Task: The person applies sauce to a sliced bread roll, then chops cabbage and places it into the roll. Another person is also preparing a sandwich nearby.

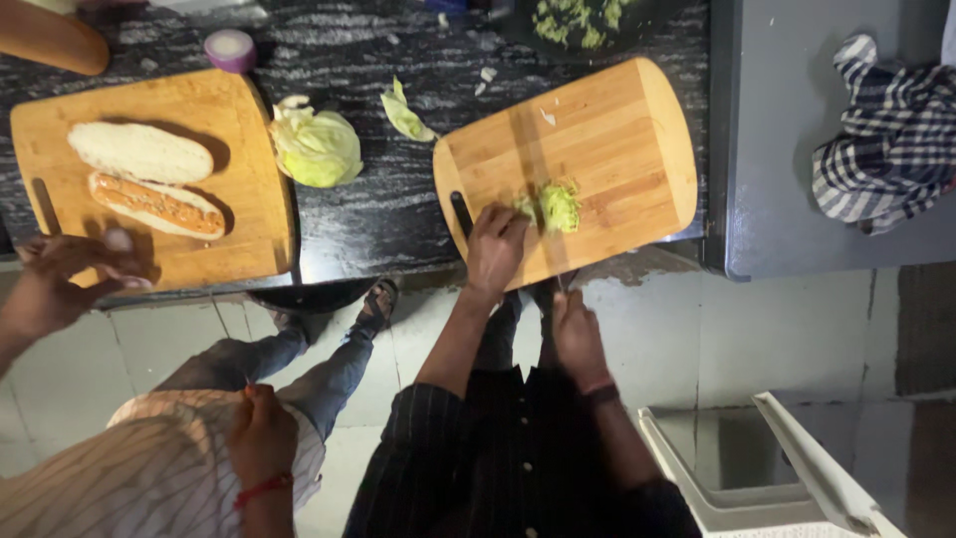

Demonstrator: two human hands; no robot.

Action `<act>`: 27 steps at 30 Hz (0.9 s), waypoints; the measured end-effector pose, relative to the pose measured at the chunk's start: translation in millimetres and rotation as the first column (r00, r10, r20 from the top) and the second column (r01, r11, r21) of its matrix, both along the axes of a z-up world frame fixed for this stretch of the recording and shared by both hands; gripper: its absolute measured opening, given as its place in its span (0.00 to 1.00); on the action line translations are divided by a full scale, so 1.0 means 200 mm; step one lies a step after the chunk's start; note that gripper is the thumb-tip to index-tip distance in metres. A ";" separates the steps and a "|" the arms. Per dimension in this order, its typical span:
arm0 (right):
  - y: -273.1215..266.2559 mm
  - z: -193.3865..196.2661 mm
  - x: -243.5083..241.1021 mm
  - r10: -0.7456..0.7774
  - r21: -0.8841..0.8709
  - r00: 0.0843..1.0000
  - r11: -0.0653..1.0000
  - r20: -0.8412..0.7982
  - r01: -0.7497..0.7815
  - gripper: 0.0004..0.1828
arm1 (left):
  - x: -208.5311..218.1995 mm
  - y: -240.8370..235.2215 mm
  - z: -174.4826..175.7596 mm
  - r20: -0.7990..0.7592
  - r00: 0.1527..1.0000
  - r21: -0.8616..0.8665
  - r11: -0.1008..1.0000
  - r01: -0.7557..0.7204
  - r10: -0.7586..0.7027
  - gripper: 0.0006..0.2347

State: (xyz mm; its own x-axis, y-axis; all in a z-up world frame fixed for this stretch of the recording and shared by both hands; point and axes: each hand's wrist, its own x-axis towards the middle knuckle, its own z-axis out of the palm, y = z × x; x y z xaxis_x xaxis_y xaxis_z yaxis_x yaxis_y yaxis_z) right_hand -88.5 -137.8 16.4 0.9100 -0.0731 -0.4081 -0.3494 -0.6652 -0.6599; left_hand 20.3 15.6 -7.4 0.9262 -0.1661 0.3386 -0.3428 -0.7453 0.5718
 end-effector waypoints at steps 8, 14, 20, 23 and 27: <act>0.04 -0.08 0.14 0.019 0.061 0.998 0.998 0.053 -0.022 0.20 | 0.00 -0.01 -0.03 -0.114 0.993 -0.088 0.996 0.011 -0.021 0.10; 0.10 0.06 0.17 -0.001 0.028 0.998 1.000 -0.060 0.003 0.20 | 0.01 0.00 -0.04 -0.078 0.997 -0.121 0.993 0.015 -0.025 0.08; 0.08 0.06 0.08 0.063 -0.016 0.984 0.998 -0.169 -0.067 0.21 | 0.00 0.00 -0.08 -0.123 0.992 -0.123 0.992 0.018 -0.033 0.05; 0.05 -0.02 -0.05 -0.009 0.039 0.927 0.999 -0.374 0.025 0.22 | 0.00 -0.02 -0.09 -0.129 0.990 -0.131 0.989 -0.064 0.047 0.04; -0.16 -0.20 -0.11 0.178 -0.026 0.970 0.984 0.164 -0.176 0.18 | 0.00 -0.09 -0.08 -0.143 0.990 -0.140 0.990 -0.018 -0.002 0.06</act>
State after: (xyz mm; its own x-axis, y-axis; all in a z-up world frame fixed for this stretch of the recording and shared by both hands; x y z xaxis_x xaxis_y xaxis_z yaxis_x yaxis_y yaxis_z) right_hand -109.7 -168.9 -23.4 0.9637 0.0911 -0.2511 -0.1124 -0.7145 -0.6906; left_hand 20.3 -2.0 -22.5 0.9676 -0.1187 0.2230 -0.2450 -0.6564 0.7135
